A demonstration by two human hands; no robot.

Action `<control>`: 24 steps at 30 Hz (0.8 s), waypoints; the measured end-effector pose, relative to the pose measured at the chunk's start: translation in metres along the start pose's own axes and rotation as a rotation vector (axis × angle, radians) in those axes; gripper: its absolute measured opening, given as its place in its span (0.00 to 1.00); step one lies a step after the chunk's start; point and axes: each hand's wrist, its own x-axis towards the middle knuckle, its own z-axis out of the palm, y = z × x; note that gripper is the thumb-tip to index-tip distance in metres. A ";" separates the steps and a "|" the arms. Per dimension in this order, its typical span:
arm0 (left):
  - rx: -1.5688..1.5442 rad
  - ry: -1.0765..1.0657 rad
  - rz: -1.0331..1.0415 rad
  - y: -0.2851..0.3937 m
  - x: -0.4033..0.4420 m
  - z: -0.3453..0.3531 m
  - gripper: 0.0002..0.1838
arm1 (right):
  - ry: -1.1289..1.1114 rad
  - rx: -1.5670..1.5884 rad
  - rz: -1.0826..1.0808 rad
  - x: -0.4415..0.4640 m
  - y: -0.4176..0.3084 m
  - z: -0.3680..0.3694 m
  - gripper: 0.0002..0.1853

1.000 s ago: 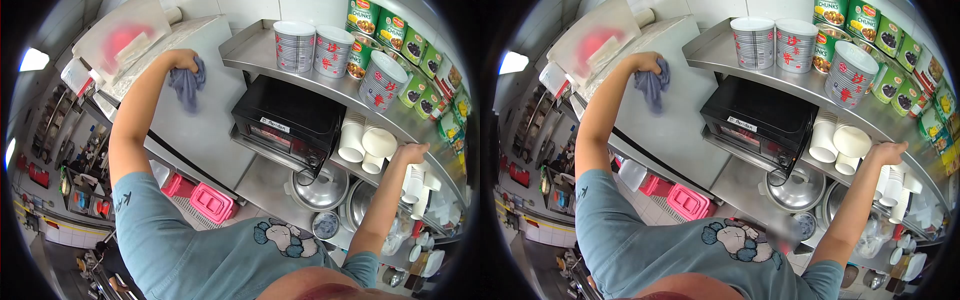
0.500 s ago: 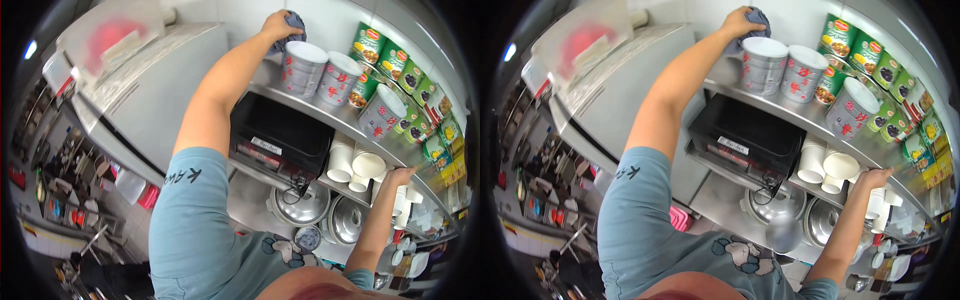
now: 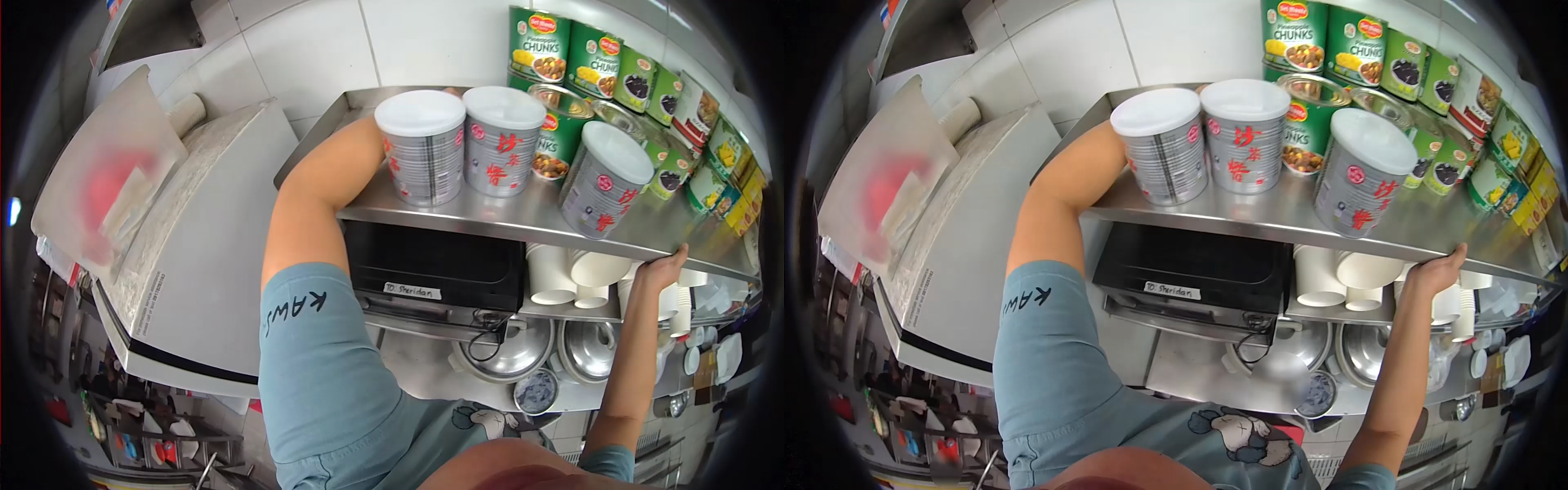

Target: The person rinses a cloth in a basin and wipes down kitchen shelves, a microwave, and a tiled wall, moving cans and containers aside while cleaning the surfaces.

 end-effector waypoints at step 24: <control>0.655 0.039 -0.457 0.014 -0.224 -0.055 0.16 | 0.065 -0.058 0.012 -0.017 -0.010 0.020 0.25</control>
